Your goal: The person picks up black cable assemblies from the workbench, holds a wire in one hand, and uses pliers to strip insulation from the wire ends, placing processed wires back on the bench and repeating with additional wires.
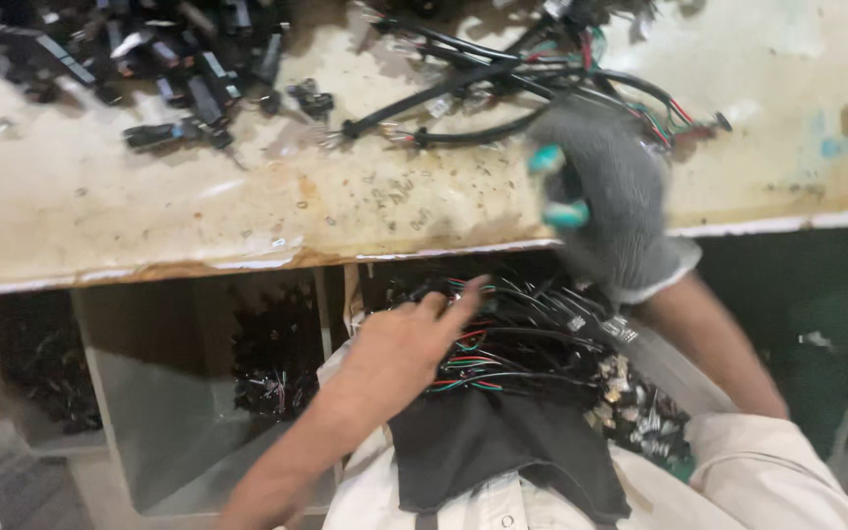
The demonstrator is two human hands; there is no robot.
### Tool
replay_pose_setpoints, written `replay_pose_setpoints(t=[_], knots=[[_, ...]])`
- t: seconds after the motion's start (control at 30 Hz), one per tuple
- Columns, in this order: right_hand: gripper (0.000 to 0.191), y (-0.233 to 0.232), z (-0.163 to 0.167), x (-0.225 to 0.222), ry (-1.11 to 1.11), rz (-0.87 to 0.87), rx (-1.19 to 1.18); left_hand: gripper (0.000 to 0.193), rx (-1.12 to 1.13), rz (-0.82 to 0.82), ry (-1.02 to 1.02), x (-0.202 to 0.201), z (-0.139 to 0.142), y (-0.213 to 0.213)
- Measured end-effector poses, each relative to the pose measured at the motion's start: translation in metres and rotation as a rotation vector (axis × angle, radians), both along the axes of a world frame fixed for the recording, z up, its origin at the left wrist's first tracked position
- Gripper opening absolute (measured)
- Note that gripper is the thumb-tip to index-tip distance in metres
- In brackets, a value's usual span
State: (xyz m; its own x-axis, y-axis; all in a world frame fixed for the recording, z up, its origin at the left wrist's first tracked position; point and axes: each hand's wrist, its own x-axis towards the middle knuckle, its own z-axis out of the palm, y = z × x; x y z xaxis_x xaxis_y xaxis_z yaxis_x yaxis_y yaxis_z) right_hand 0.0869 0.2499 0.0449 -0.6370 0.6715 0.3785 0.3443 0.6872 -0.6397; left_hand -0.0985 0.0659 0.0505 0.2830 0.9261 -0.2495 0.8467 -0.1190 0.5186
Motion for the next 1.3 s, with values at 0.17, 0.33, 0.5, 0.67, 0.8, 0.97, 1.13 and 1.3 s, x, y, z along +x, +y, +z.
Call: replay_pose_setpoints(t=[0.17, 0.33, 0.5, 0.67, 0.8, 0.97, 1.13, 1.3], knots=[[0.041, 0.092, 0.023, -0.013, -0.669, 0.077, 0.436, 0.057, -0.135, 0.065, -0.137, -0.035, 0.018, -0.013], [0.018, 0.071, 0.009, 0.006, -0.555, 0.013, 0.390, 0.050, 0.603, 0.434, 0.099, -0.054, -0.014, 0.015], [0.037, 0.079, 0.002, 0.002, -0.564, 0.040, 0.375, 0.050, 0.647, 0.477, 0.497, -0.099, -0.042, 0.091], [0.032, 0.053, 0.002, 0.019, -0.513, -0.164, 0.452, 0.027, 0.618, 0.622, 0.062, -0.112, -0.054, 0.079], [0.043, -0.003, -0.025, 0.038, -0.418, -0.098, 0.168, 0.029, 0.630, 0.796, 0.168, -0.114, -0.067, 0.039], [0.039, -0.009, -0.040, 0.042, -0.473, -0.254, 0.097, 0.044, 0.680, 1.048, -0.780, -0.098, -0.058, 0.020], [0.041, -0.011, -0.023, 0.022, -0.516, -0.370, 0.135, 0.038, 0.258, 0.748, -1.479, -0.043, -0.049, 0.014], [0.032, -0.018, -0.025, -0.001, -0.510, -0.405, 0.129, 0.032, -0.075, 0.695, -1.443, 0.010, -0.071, 0.012]])
